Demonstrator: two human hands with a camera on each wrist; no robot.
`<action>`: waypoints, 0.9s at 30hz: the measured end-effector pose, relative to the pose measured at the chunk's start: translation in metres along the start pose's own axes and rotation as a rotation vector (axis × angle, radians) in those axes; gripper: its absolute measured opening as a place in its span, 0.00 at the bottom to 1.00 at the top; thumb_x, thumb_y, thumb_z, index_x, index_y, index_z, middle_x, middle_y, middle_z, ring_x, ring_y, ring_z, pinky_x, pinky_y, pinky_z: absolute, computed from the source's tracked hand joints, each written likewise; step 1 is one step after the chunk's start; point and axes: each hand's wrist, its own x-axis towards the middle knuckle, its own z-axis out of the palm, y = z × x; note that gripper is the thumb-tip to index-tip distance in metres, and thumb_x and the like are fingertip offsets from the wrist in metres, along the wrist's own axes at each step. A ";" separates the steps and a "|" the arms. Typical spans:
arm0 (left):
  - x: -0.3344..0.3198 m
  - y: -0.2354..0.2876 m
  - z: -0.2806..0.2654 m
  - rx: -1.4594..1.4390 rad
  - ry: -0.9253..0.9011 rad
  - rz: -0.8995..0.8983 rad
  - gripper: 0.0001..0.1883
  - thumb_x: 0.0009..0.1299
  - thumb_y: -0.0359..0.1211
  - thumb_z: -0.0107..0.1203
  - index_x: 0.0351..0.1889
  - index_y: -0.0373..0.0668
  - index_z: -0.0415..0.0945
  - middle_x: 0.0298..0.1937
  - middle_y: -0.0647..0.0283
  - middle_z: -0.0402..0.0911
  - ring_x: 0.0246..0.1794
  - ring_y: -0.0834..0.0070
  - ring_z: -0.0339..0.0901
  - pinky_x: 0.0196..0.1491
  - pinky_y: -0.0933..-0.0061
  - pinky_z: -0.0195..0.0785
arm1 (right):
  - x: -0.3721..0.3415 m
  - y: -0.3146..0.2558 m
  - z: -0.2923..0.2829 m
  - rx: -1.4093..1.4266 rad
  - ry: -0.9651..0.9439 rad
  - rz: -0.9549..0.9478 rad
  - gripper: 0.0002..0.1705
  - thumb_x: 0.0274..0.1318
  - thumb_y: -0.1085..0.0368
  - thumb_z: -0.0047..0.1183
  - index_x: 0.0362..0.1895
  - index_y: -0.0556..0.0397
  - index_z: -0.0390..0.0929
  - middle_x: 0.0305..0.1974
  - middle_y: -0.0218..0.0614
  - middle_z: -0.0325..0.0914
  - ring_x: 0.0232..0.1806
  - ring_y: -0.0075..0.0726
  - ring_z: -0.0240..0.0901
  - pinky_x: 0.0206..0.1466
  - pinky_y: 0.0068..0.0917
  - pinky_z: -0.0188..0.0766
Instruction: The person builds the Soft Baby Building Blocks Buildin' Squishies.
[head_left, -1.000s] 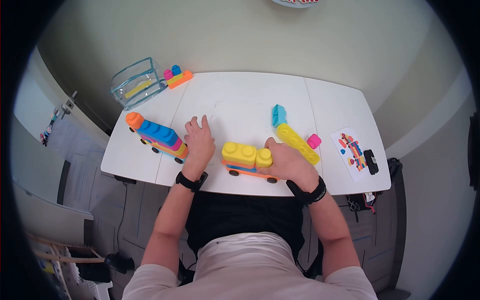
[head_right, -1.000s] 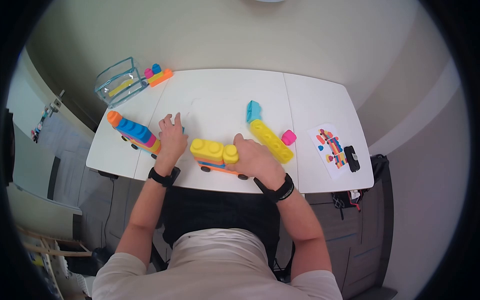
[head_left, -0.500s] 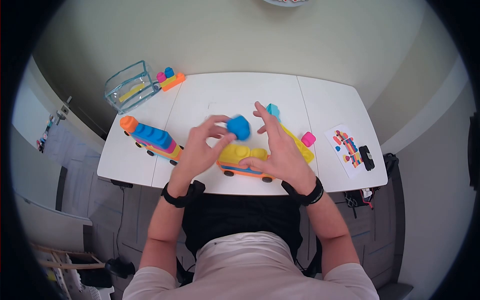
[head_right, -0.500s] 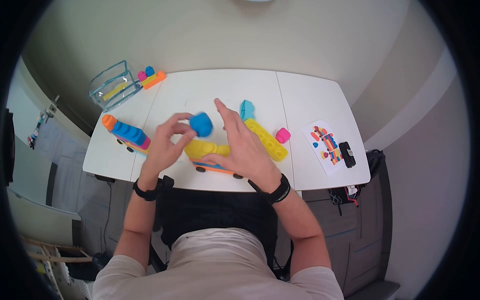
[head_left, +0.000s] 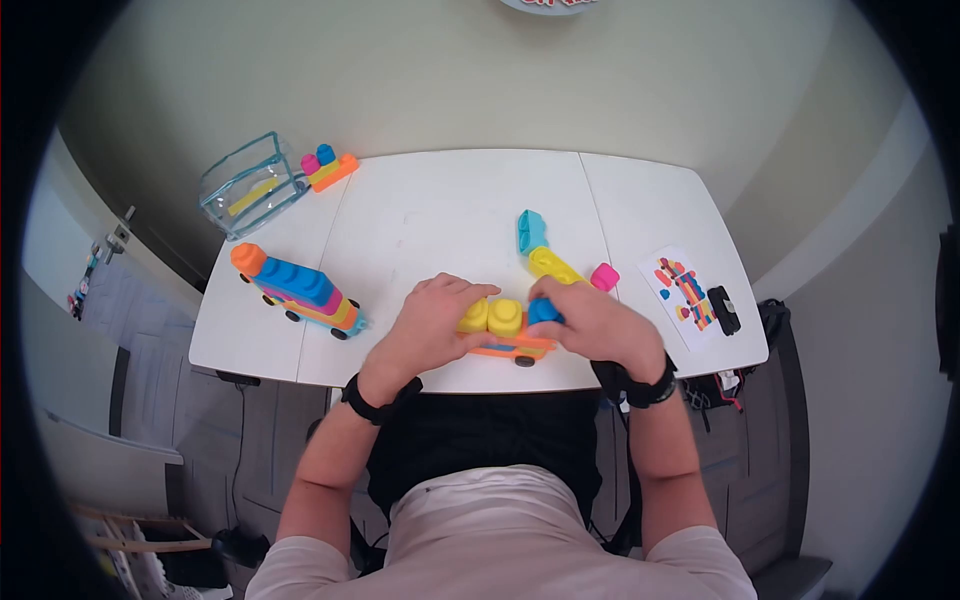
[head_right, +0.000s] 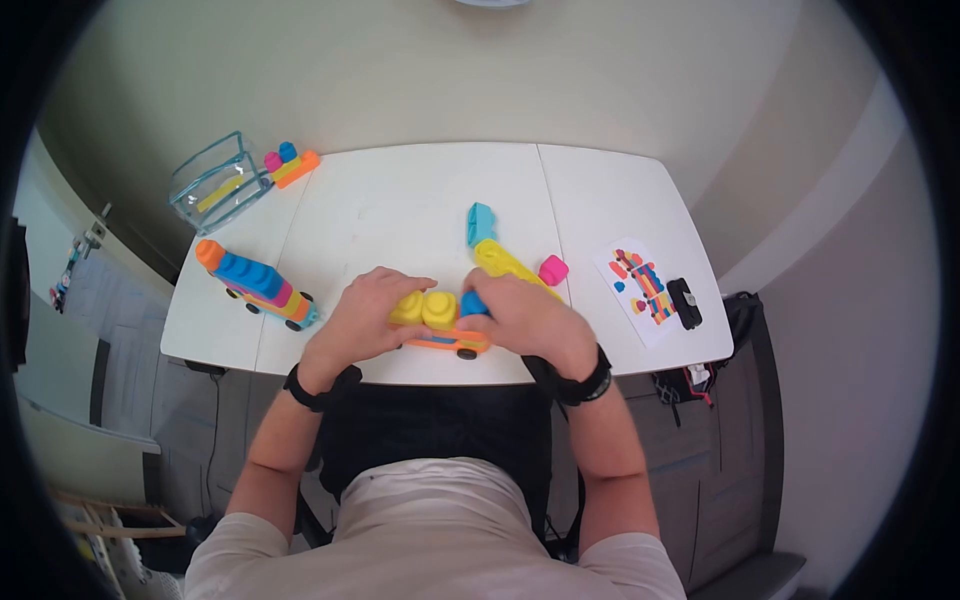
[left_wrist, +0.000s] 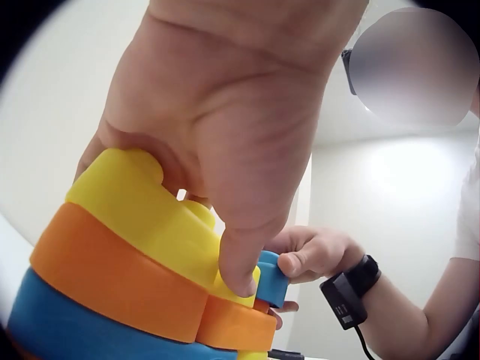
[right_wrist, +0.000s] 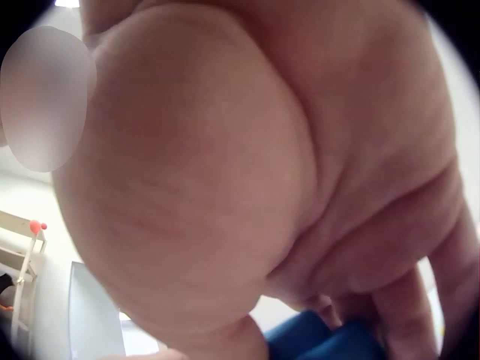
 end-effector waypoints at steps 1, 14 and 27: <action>0.002 0.003 0.001 0.024 -0.068 -0.054 0.31 0.65 0.44 0.78 0.67 0.51 0.85 0.53 0.59 0.91 0.56 0.54 0.85 0.58 0.54 0.79 | 0.003 0.004 0.005 0.119 -0.101 -0.066 0.27 0.71 0.52 0.69 0.60 0.56 0.75 0.38 0.53 0.87 0.44 0.63 0.87 0.48 0.51 0.79; 0.006 -0.002 0.000 0.096 -0.112 -0.044 0.27 0.66 0.49 0.75 0.63 0.55 0.88 0.45 0.63 0.90 0.49 0.57 0.85 0.48 0.53 0.79 | 0.014 0.022 0.024 0.219 -0.179 0.036 0.32 0.69 0.46 0.70 0.61 0.60 0.79 0.40 0.51 0.86 0.44 0.56 0.87 0.51 0.45 0.80; 0.008 -0.015 -0.004 0.072 -0.082 -0.111 0.28 0.64 0.50 0.79 0.61 0.54 0.89 0.47 0.62 0.92 0.51 0.58 0.87 0.53 0.54 0.82 | 0.028 0.013 0.047 0.106 0.102 0.009 0.28 0.50 0.60 0.79 0.55 0.53 0.84 0.42 0.47 0.89 0.48 0.59 0.88 0.51 0.46 0.82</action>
